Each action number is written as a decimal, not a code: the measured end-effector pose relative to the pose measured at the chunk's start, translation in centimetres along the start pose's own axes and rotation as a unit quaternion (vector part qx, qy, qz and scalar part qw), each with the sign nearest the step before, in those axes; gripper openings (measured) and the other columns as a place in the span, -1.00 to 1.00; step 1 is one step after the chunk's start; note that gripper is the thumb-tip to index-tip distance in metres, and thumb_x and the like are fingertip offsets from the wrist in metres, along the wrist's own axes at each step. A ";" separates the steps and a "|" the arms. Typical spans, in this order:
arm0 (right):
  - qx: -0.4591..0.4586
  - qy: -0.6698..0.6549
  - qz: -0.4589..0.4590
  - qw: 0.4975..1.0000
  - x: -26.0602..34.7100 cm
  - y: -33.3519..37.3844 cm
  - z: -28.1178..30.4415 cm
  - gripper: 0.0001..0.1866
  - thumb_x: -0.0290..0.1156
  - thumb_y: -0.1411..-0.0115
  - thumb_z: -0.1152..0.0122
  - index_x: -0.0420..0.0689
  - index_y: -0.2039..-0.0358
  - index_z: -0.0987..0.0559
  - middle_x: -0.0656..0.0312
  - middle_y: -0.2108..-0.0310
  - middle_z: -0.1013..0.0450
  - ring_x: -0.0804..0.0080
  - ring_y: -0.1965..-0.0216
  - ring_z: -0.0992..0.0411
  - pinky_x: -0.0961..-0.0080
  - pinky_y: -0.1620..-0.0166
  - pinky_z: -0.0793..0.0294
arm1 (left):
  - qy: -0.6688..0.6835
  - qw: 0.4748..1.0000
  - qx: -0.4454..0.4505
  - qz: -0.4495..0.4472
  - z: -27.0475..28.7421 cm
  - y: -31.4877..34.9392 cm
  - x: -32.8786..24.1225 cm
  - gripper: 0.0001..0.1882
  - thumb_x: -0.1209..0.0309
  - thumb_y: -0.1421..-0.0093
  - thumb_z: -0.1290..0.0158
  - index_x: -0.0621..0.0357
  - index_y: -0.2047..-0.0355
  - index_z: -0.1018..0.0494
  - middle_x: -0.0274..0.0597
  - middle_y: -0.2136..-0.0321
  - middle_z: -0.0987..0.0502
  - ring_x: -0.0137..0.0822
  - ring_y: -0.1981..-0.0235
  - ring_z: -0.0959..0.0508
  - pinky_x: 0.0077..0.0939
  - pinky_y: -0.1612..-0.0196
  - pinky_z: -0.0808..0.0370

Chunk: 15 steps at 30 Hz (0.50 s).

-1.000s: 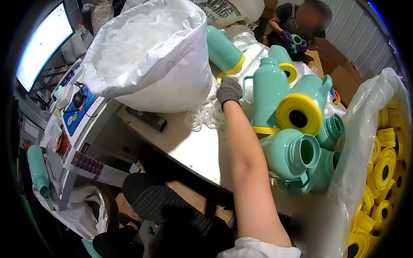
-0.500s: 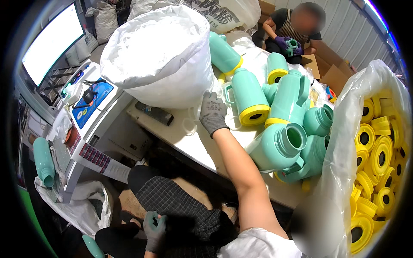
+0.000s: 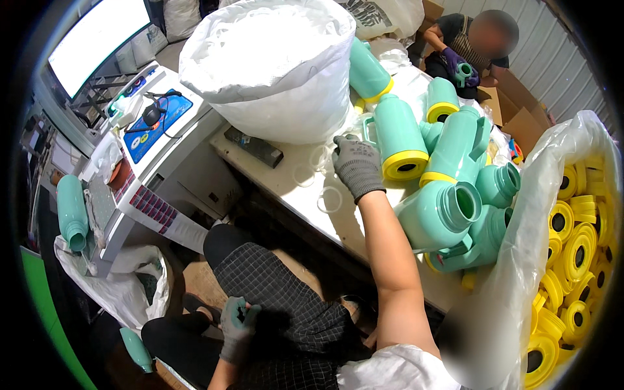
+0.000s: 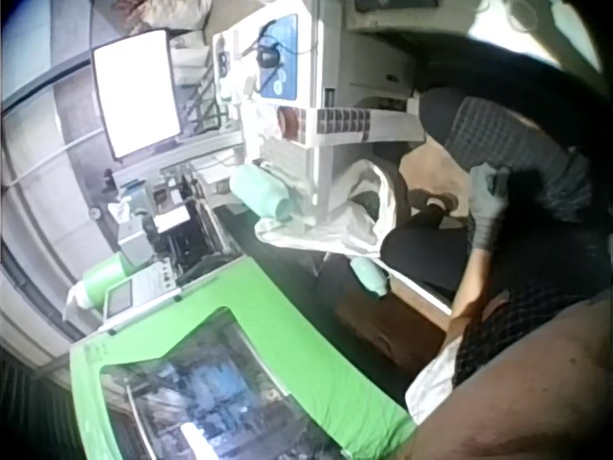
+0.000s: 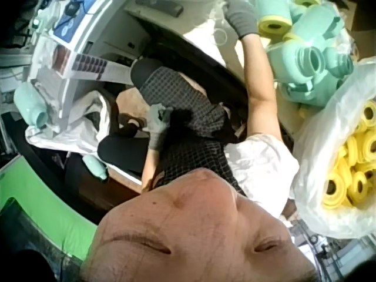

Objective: The person assembles teal plastic containers by inserting green mesh filters into the openings and screwing on yellow lids. They handle the containers one at a time, placing the finished units on a nearby table.

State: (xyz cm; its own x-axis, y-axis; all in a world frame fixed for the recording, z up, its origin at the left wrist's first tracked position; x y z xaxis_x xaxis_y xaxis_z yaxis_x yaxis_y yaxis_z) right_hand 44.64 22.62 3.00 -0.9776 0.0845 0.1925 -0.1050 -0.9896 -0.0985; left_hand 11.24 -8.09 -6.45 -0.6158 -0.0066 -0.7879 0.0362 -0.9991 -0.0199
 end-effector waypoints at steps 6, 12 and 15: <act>-0.240 -0.006 0.112 0.964 1.1 4.5 0.8 -0.79 -0.24 -0.25 -0.29 -0.01 0.15 -0.66 0.13 0.20 -0.57 0.12 0.19 -0.56 0.19 0.13 -0.52 | 0.012 1.000 -0.019 -0.019 0.3 0.1 -0.2 -0.72 0.32 -0.21 -0.30 0.13 0.38 -0.40 -0.13 0.46 -0.37 -0.04 0.42 -0.42 -0.18 0.34 -0.37; -0.072 -0.069 0.059 0.993 0.3 12.0 -6.5 -0.72 -0.13 -0.18 -0.28 -0.04 0.22 -0.60 0.07 0.21 -0.51 0.06 0.10 -0.53 0.11 0.08 -0.53 | 0.050 0.998 -0.016 -0.046 0.2 0.3 0.3 -0.72 0.29 -0.24 -0.29 0.14 0.36 -0.40 -0.13 0.47 -0.37 -0.06 0.42 -0.43 -0.19 0.33 -0.38; -0.184 -0.081 0.123 0.972 -0.7 11.3 -7.2 -0.73 -0.26 -0.14 -0.28 -0.05 0.16 -0.61 0.05 0.14 -0.52 0.04 0.12 -0.51 0.11 0.07 -0.51 | 0.101 0.994 -0.003 -0.029 0.0 0.5 0.2 -0.72 0.29 -0.25 -0.28 0.17 0.34 -0.43 -0.12 0.48 -0.35 -0.06 0.43 -0.42 -0.21 0.32 -0.37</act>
State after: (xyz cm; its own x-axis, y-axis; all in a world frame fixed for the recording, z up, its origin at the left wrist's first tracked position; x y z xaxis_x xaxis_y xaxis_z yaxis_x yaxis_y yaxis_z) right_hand 42.82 12.20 -5.26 -0.9428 -0.1988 0.2675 0.0415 -0.8665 -0.4975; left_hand 11.16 -8.56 -6.59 -0.4466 0.0593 -0.8928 0.0112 -0.9974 -0.0718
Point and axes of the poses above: each hand's wrist, its own y-axis away from the middle knuckle, its own z-axis out of the back of the hand, x = y × z, the point moved 1 cm from there along -y, towards the middle knuckle
